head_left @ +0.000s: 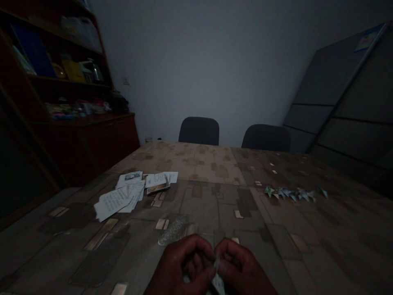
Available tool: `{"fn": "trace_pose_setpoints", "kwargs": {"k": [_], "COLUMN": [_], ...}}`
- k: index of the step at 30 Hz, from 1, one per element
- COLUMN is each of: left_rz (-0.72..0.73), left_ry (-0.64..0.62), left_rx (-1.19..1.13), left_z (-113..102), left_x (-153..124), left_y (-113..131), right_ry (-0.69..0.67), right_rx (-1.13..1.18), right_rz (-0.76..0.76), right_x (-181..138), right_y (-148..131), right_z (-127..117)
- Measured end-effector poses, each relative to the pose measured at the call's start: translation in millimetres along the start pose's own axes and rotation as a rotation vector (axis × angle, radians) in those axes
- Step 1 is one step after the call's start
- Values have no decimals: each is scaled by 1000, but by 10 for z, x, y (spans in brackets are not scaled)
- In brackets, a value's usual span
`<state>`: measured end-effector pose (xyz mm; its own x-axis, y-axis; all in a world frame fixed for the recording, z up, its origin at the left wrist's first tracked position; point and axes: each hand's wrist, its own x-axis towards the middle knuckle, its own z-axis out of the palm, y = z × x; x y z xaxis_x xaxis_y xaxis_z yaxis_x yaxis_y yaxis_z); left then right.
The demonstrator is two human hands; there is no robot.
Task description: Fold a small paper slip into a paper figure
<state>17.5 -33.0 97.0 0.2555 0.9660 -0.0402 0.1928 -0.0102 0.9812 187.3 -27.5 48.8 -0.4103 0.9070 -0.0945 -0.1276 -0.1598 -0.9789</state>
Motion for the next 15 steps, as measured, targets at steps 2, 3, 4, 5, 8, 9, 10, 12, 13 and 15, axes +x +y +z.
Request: {"fn": "trace_pose_setpoints", "kwargs": {"k": [2, 3, 4, 5, 8, 9, 10, 12, 13, 15], "left_rz": [29, 38, 43, 46, 55, 59, 58, 42, 32, 17], "left_ry": [26, 36, 45, 52, 70, 75, 79, 94, 104, 125], "left_rx": [31, 40, 45, 49, 68, 74, 76, 75, 73, 69], "left_z": [12, 17, 22, 25, 31, 33, 35, 41, 45, 54], "left_x": [-2, -2, -2, -1, 2, 3, 3, 3, 4, 3], "left_y": [-10, -19, -29, -39, -62, -66, -67, -65, -61, -52], "right_ry": [24, 40, 54, 66, 68, 45, 20, -5, -1, 35], "right_rx": [-13, -26, -50, -74, -151, -167, -172, -153, -133, -105], "right_rz": [17, 23, 20, 10, -51, -65, -77, -82, -78, -73], "right_x": [-9, -13, -16, -17, -9, -5, -2, -2, -5, -17], "right_y": [-17, -24, -27, -28, -10, 0, 8, 16, 12, -9], "right_z": [27, 38, 45, 48, 33, 24, 16, 12, 17, 39]}}
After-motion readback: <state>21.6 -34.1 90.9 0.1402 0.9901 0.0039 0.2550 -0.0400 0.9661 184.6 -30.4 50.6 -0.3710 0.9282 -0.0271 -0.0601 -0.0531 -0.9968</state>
